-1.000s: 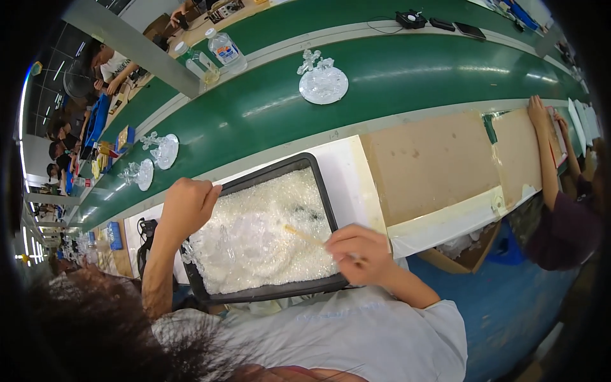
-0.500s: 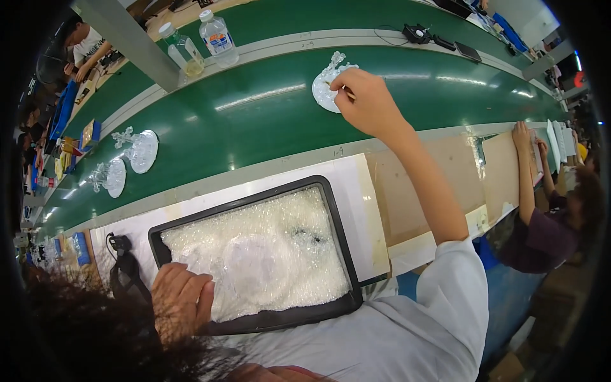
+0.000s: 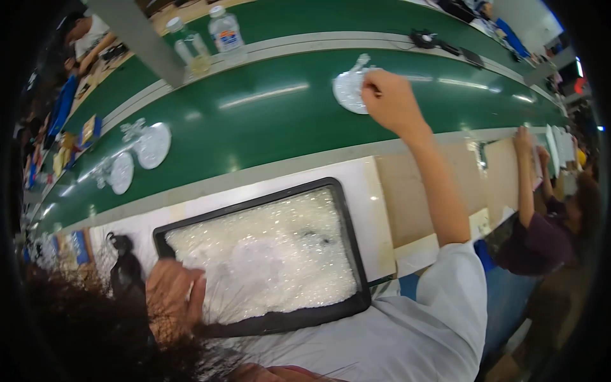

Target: Cleaning small circular light fixture components using a brush within a tray of cleaning granules.

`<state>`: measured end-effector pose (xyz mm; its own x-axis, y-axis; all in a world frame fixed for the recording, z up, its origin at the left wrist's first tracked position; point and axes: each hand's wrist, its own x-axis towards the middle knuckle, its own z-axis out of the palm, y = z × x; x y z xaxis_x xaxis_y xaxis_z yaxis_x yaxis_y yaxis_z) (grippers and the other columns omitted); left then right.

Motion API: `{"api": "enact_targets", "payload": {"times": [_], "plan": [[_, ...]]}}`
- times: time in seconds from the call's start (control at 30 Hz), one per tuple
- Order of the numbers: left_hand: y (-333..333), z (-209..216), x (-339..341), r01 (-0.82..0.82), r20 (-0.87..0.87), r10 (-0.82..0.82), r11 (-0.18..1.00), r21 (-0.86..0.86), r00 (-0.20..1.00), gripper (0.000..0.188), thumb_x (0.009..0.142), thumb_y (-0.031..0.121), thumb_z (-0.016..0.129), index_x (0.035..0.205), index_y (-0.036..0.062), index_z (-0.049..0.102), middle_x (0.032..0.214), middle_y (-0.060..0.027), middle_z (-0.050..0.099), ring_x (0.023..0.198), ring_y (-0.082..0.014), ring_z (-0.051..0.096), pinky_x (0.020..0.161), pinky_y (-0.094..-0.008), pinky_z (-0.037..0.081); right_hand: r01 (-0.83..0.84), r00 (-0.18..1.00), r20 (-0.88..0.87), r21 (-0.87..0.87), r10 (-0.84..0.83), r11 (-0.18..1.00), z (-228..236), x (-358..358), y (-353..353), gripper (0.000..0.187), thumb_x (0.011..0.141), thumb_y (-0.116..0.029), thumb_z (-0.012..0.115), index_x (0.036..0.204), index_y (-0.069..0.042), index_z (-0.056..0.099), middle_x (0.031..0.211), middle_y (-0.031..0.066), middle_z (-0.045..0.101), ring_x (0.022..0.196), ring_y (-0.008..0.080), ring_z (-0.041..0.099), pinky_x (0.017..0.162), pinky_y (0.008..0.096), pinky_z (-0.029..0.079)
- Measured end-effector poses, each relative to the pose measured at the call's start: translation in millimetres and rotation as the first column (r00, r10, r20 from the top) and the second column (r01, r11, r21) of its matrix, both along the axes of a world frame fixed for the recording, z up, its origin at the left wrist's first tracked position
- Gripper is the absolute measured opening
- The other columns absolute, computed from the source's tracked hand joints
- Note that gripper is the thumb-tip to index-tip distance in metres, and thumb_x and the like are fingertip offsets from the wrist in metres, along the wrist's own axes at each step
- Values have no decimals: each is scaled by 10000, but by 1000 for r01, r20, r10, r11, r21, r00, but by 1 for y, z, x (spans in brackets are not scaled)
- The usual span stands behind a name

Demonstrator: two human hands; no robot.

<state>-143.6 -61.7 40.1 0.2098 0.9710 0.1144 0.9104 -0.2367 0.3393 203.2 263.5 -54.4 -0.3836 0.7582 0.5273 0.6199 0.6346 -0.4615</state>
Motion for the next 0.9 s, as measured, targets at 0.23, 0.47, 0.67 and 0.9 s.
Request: {"api": "enact_targets", "payload": {"times": [0.23,0.47,0.67,0.9], "plan": [[102,7,-99,-168,-246,248,937,305,937,370,864,97,671,1211,29,563,1176,-206,570,1017,-432,592,847,-496,502,-71,963,-267,-134,33,988,24,26,-69,101,902,65,541,871,16,625,778,54,617,634,90,582,553,222,452],[251,-41,-216,-453,-316,397,883,-125,862,670,842,373,779,1382,54,545,1308,-242,617,1195,-404,606,998,-450,499,-231,890,-434,-170,138,958,18,47,-174,130,887,114,523,878,27,619,855,113,618,616,122,574,532,235,459],[282,-70,-234,-72,-416,20,991,-110,909,256,873,175,742,1056,-2,726,1002,-210,735,887,-360,714,811,-412,557,-280,831,-550,-282,85,918,19,48,-244,185,683,106,516,774,28,656,768,163,663,558,166,625,513,258,514],[230,-3,-138,177,-350,-105,967,182,931,179,916,135,668,1008,-7,725,834,-210,696,753,-378,688,675,-405,535,-410,783,-613,-381,106,828,26,48,-268,242,609,113,503,758,24,672,721,140,675,552,170,639,515,256,512]]}}
